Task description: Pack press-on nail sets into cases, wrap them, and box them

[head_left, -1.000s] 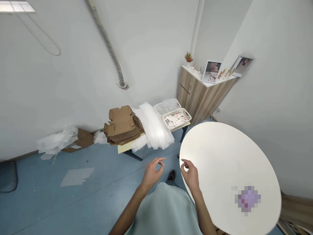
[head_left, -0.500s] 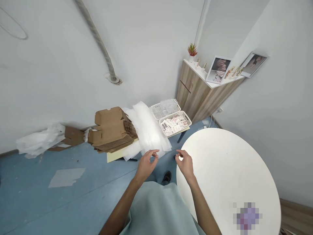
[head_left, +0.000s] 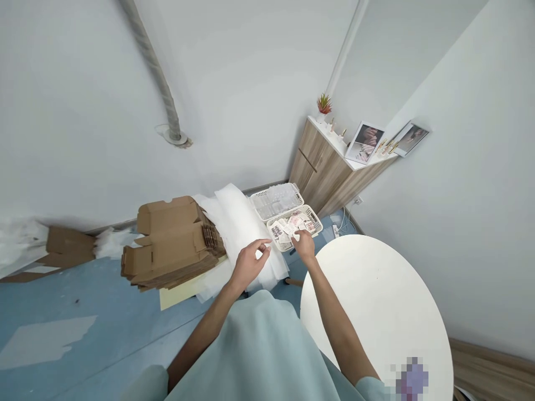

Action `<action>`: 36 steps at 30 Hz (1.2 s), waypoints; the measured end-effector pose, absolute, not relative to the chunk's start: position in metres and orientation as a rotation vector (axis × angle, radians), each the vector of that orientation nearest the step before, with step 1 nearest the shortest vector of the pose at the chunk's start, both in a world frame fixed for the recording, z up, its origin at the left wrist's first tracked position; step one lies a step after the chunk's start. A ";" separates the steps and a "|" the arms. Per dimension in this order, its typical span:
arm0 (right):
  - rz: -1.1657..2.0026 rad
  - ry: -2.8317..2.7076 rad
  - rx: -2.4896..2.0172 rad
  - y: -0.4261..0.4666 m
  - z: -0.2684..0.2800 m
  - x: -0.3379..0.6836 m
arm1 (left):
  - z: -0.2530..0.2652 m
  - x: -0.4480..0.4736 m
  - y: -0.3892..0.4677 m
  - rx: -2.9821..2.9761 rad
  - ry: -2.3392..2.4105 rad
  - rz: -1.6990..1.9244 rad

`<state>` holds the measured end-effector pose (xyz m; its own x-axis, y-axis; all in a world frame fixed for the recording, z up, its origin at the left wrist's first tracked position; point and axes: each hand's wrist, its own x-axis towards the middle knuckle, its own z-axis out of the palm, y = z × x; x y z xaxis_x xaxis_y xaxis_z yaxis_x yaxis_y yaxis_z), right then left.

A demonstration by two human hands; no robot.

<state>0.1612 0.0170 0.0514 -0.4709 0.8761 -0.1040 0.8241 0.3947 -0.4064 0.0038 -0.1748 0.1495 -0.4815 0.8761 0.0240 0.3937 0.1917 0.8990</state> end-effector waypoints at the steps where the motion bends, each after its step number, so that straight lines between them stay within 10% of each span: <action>1: 0.567 -2.570 -1.567 0.022 0.045 0.152 | 0.151 -0.002 -0.173 1.192 1.956 1.252; 26: 0.203 -2.871 -1.741 0.036 -0.012 0.086 | 0.136 -0.102 -0.198 1.208 1.849 1.276; 36: 0.555 -2.037 -1.954 0.024 0.031 0.115 | 0.111 -0.091 -0.173 1.228 1.698 1.223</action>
<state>0.1151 0.0236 0.0310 -0.0586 0.9957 -0.0724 0.8947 0.0202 -0.4463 -0.0908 -0.1734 0.1109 -0.3053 0.9522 -0.0110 0.2909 0.1042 0.9511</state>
